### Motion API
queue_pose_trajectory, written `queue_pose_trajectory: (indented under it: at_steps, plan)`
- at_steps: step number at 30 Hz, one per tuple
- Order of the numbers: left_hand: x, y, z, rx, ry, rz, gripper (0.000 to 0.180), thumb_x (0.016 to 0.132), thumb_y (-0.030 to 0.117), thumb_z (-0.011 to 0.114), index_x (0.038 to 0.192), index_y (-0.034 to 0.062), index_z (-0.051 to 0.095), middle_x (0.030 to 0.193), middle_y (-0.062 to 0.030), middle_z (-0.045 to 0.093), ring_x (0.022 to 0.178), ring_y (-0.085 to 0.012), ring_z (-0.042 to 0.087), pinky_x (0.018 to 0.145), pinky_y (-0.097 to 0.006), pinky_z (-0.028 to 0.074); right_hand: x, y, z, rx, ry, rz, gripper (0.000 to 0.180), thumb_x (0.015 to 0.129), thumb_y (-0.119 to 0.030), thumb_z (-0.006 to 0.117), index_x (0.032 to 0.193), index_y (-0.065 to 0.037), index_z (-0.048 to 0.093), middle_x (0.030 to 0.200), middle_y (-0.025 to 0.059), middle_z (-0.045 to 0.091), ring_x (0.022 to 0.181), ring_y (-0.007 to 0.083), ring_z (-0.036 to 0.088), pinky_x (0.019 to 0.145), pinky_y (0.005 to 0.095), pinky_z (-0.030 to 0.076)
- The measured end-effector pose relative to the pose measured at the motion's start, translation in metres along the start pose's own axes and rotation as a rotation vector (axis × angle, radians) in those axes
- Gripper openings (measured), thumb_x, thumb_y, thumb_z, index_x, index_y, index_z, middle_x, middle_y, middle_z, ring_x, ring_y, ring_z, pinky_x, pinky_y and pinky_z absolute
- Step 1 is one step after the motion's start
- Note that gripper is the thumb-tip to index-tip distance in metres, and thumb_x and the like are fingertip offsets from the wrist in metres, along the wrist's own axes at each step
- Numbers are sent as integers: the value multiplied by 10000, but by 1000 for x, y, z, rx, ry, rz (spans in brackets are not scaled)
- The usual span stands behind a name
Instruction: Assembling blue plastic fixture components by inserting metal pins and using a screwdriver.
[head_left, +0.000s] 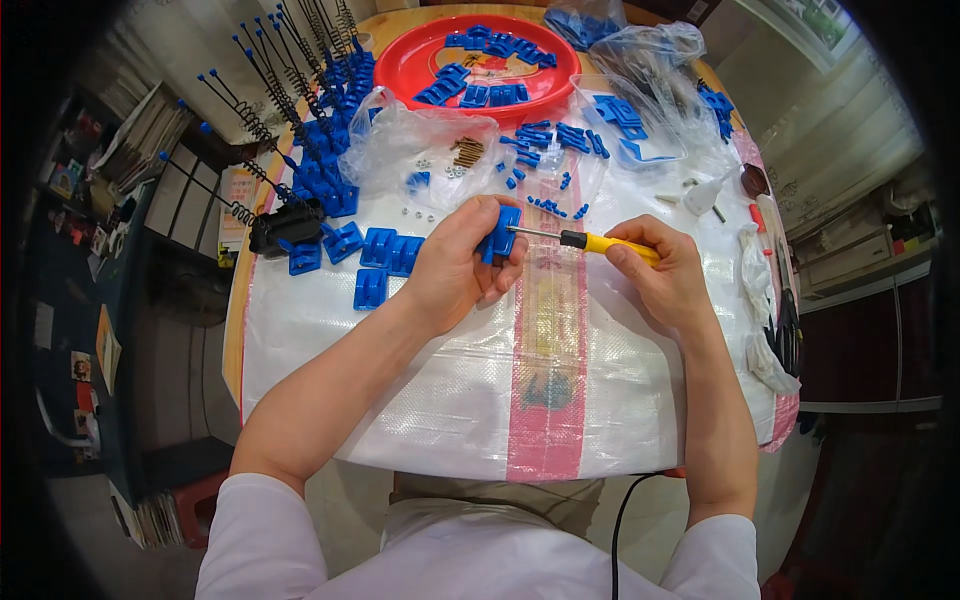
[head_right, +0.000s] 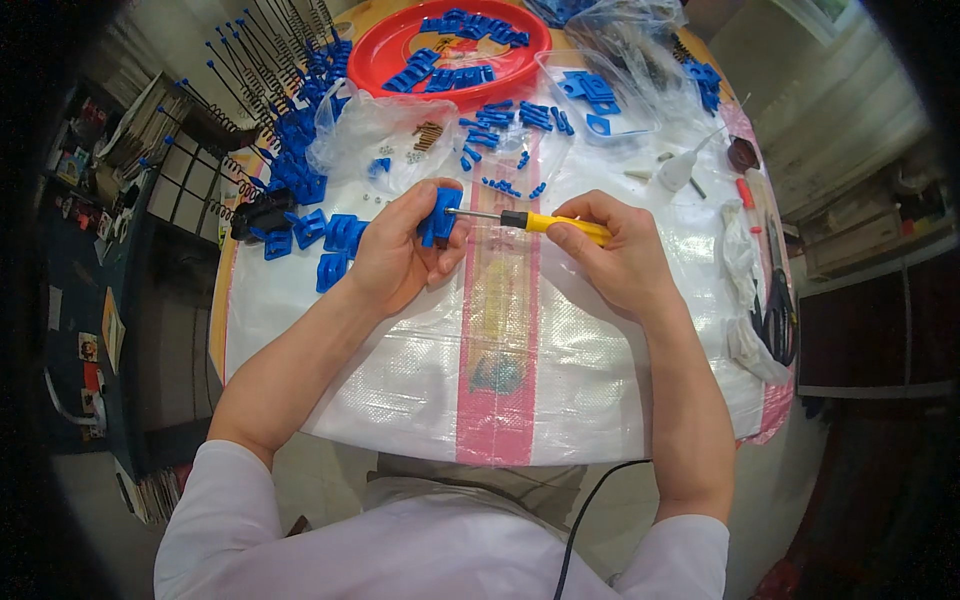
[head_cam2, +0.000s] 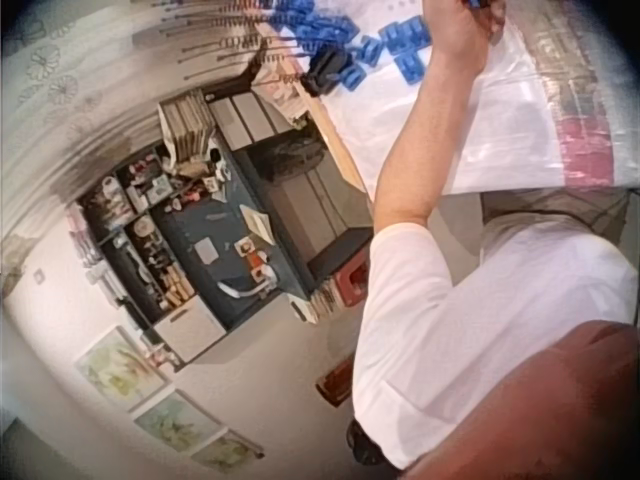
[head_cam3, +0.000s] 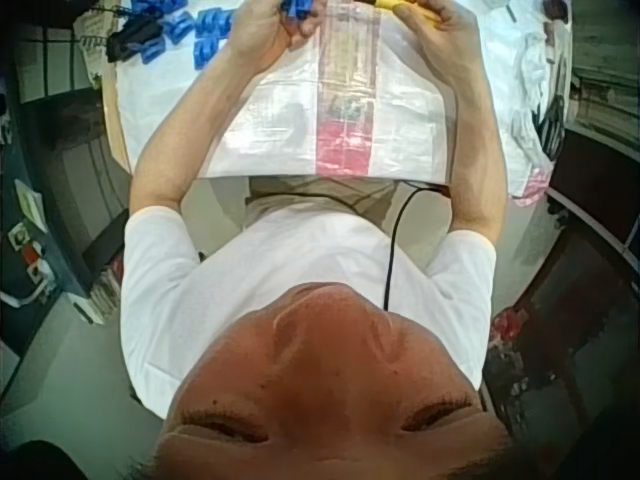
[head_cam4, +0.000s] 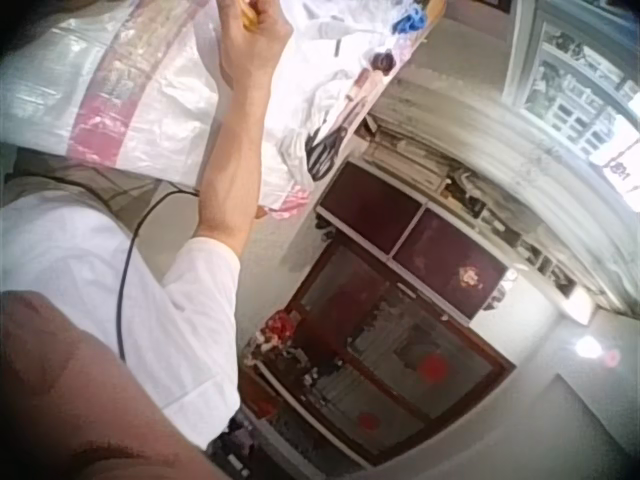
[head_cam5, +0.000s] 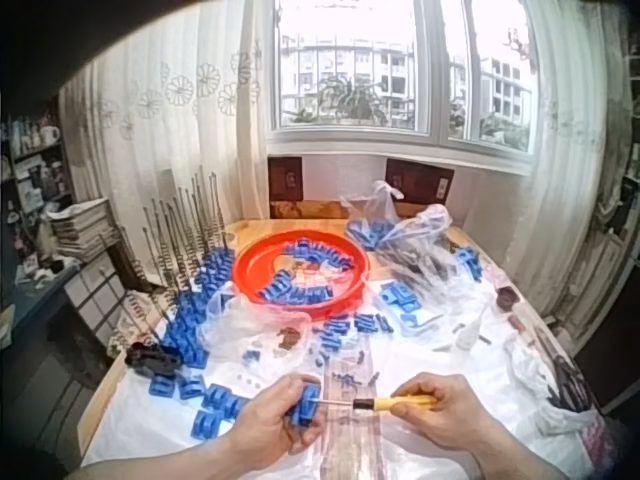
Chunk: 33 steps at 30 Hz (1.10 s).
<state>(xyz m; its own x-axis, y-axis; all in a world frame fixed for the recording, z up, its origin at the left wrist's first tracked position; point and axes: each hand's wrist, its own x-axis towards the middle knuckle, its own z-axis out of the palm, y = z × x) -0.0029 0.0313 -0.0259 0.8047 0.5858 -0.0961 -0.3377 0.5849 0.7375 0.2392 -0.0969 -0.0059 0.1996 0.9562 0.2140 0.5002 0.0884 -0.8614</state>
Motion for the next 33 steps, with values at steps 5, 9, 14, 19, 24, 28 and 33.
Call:
queue_pose_trajectory:
  at_steps: [5, 9, 14, 19, 24, 28, 33]
  plan:
    - [1, -2, 7, 50, 78, 26, 352, 1088, 348, 519, 1294, 62, 508, 872, -72, 669, 611, -138, 588, 503, -236, 437, -2, -8, -1, -128, 19, -126, 224, 883, -143, 812, 1018, 4, 709, 788, 68, 686, 642, 105, 557, 582, 265, 443]
    - [-1, 1, 8, 69, 129, 7, 370, 1077, 346, 551, 1312, 66, 494, 860, -59, 664, 622, -126, 576, 520, -229, 423, -1, -13, 4, -181, 39, -239, 248, 829, -125, 852, 1010, -17, 721, 792, 93, 695, 642, 156, 613, 593, 292, 483]
    - [-2, 2, 5, 83, 40, 0, 362, 1086, 350, 526, 1304, 62, 501, 836, -60, 645, 616, -110, 545, 513, -229, 384, 1, -14, 0, -259, 67, -357, 263, 797, -119, 869, 1009, -39, 735, 829, 90, 708, 671, 197, 675, 614, 316, 525]
    - [-2, 2, 7, 42, 37, -28, 363, 1110, 373, 454, 1265, 53, 524, 791, -56, 609, 573, -93, 472, 496, -230, 336, 1, -14, 0, -287, 74, -416, 265, 787, -116, 873, 1006, -47, 742, 816, 81, 695, 661, 203, 673, 597, 321, 521]
    - [-2, -2, 5, 148, 49, -28, 377, 1117, 402, 426, 1221, 55, 530, 771, -52, 593, 551, -79, 430, 489, -228, 319, 0, -20, 0, -306, 47, -396, 226, 798, -124, 859, 975, -40, 746, 785, 88, 683, 634, 211, 659, 575, 327, 508]
    - [-2, -4, 8, 197, 79, -4, 397, 1107, 434, 446, 1200, 56, 528, 763, -47, 583, 549, -71, 420, 487, -224, 316, -1, -20, 1, -321, 29, -394, 186, 819, -133, 835, 954, -35, 751, 735, 101, 665, 612, 219, 649, 567, 332, 500]
    - [-1, -7, 5, 228, 72, -7, 410, 1096, 452, 472, 1201, 57, 514, 759, -38, 565, 549, -68, 411, 488, -217, 312, -3, -20, 1, -279, -7, -314, 176, 851, -141, 803, 962, -13, 757, 744, 122, 690, 617, 216, 660, 572, 324, 494]
